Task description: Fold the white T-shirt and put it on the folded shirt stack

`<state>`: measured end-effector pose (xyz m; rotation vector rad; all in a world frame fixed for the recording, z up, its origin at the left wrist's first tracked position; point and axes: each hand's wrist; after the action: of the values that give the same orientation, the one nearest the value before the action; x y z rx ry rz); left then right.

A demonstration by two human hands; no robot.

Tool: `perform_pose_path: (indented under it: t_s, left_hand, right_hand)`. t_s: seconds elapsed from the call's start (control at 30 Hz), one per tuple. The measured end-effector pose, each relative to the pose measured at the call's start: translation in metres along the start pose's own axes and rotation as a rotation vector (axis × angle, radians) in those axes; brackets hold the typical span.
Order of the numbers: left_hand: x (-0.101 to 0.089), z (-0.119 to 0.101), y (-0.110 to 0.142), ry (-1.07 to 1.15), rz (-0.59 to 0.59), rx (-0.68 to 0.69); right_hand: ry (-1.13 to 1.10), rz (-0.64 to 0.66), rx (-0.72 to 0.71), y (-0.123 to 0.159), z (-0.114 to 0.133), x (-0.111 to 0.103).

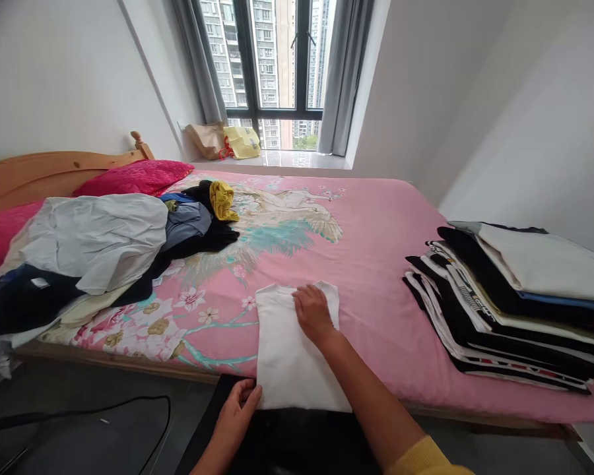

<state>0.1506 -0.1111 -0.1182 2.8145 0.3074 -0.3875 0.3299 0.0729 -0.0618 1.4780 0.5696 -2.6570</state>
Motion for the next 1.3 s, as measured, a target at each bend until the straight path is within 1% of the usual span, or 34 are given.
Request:
perform_pose_path:
  t_s: [0.07, 0.1, 0.17, 0.23, 0.33, 0.47, 0.5, 0.57, 0.67, 0.73, 0.83, 0.9, 0.97, 1.03, 1.1, 1.13, 1.2, 1.27, 1.3]
  left_hand:
    - [-0.003, 0.008, -0.003, 0.072, 0.025, -0.051]
    - [-0.004, 0.011, -0.006, 0.096, 0.066, -0.073]
    - [-0.004, 0.012, -0.012, 0.134, 0.165, -0.112]
    - [-0.001, 0.013, -0.016, 0.170, 0.243, -0.152]
    - [0.008, 0.017, -0.015, 0.198, 0.268, -0.180]
    - [0.023, 0.027, -0.005, 0.303, 0.211, -0.059]
    - [0.026, 0.030, -0.003, 0.329, 0.197, -0.044]
    - [0.030, 0.034, 0.000, 0.354, 0.181, -0.059]
    - [0.030, 0.034, 0.000, 0.336, 0.163, -0.092]
    - [0.027, 0.033, -0.001, 0.326, 0.165, -0.091]
    - [0.022, 0.028, -0.001, 0.353, 0.202, -0.042]
    - [0.020, 0.026, -0.001, 0.378, 0.215, -0.029]
    - [0.020, 0.026, -0.001, 0.402, 0.214, -0.033]
    - [0.021, 0.028, 0.000, 0.424, 0.218, -0.028]
    - [0.019, 0.030, 0.004, 0.450, 0.238, -0.022]
    - [0.017, 0.030, 0.006, 0.470, 0.255, -0.025]
    - [0.011, 0.029, 0.009, 0.525, 0.295, -0.040]
    - [0.006, 0.025, 0.011, 0.578, 0.324, -0.053]
    - [0.005, 0.022, 0.012, 0.598, 0.329, -0.062]
  right_hand:
    - [0.061, 0.103, -0.113, -0.030, 0.029, 0.011]
    - [0.109, 0.164, -0.138, -0.044, 0.042, 0.019]
    - [0.193, 0.266, -0.142, -0.071, 0.062, 0.039]
    - [0.247, 0.327, -0.121, -0.091, 0.073, 0.061]
    - [0.324, 0.400, -0.103, -0.103, 0.079, 0.090]
    - [0.367, 0.429, -0.090, -0.099, 0.077, 0.115]
    - [0.370, 0.424, -0.073, -0.098, 0.076, 0.119]
    - [0.362, 0.406, -0.039, -0.096, 0.074, 0.124]
    - [0.307, 0.372, -0.023, -0.099, 0.074, 0.127]
    - [0.245, 0.338, -0.007, -0.101, 0.075, 0.122]
    - [0.121, 0.238, 0.018, -0.099, 0.073, 0.104]
    - [0.047, 0.159, 0.022, -0.088, 0.069, 0.085]
    - [-0.037, 0.090, -0.002, -0.066, 0.059, 0.066]
    - [-0.149, 0.031, -0.052, -0.036, 0.046, 0.046]
    - [-0.251, -0.042, -0.058, 0.003, 0.027, 0.029]
    - [-0.276, -0.084, -0.020, 0.025, 0.017, 0.021]
    - [-0.272, -0.174, 0.132, 0.073, -0.006, 0.007]
    - [-0.249, -0.269, 0.361, 0.121, -0.030, -0.004]
    - [-0.261, -0.289, 0.494, 0.143, -0.040, -0.008]
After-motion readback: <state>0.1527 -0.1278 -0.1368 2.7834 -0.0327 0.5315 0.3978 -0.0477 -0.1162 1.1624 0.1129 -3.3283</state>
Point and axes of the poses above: each hand's wrist, its own y-axis away from the middle knuckle, its own x-axis out of the palm, z = x × y, and after that the axes turned 10 degrees about x, right-handed
